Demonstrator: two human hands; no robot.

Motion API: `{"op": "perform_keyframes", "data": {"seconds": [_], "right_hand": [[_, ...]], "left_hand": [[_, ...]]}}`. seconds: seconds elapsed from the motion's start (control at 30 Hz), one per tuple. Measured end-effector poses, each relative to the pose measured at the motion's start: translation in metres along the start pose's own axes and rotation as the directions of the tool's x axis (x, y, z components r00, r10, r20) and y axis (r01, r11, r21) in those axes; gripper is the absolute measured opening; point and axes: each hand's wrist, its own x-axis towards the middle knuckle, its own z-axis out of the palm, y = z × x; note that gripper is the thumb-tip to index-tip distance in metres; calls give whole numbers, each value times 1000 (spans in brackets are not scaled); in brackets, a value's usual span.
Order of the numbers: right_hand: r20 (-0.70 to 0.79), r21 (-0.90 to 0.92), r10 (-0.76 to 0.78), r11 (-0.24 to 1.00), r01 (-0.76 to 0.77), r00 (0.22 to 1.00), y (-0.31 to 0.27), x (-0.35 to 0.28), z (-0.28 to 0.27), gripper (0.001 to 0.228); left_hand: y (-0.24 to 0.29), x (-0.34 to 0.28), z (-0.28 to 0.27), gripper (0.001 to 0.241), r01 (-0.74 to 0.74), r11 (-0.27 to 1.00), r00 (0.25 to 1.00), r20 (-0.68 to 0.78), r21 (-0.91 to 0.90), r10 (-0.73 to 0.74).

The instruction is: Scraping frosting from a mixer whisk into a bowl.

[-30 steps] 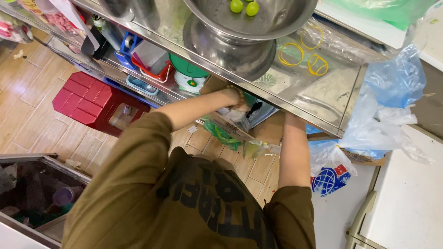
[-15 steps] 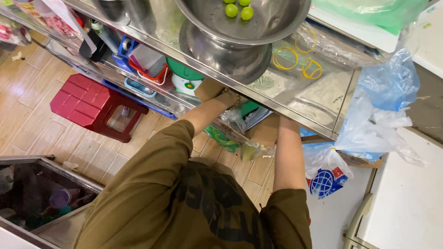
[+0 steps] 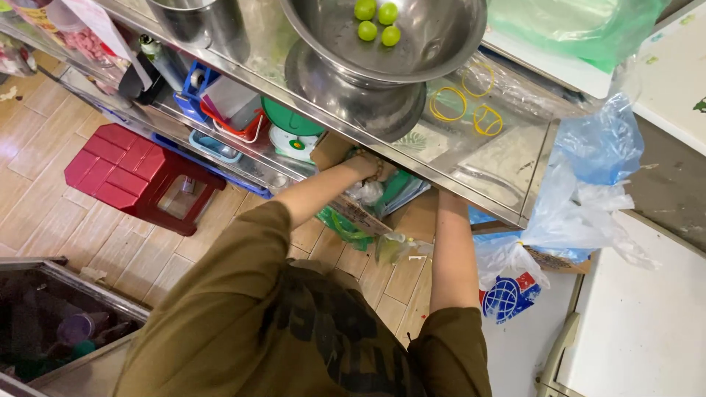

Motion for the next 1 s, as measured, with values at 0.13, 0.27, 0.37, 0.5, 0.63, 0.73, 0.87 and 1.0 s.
{"op": "perform_keyframes", "data": {"seconds": [0.13,0.27,0.37,0.5,0.63,0.73,0.87,1.0], "right_hand": [[3,13,-20,1000,20,1000,-69,159,45,53],[13,33,-56,998,55,998,-87,204,75,53],[31,39,-83,996,82,996,-91,206,93,52],[40,32,-92,995,91,995,-83,199,106,51],[47,16,-77,997,76,996,-79,186,99,50],[59,9,-65,998,64,996,-69,175,105,50],[83,3,-51,999,51,995,-76,158,101,49],[366,137,100,978,-160,925,-133,140,49,68]], "left_hand": [[38,-146,-72,29,-111,989,963,-255,-102,82],[12,-184,-32,27,-585,781,321,-947,-217,-23],[22,-202,-39,21,-618,598,340,-860,-509,-381],[25,-198,-25,25,-787,412,322,-875,-460,-361],[17,-199,1,15,-573,767,383,-922,-289,-61],[26,-236,-8,21,-416,852,151,-900,318,409],[25,-249,-10,46,-534,762,245,-795,367,555],[12,-220,-6,50,-476,854,512,-723,211,464]]}}
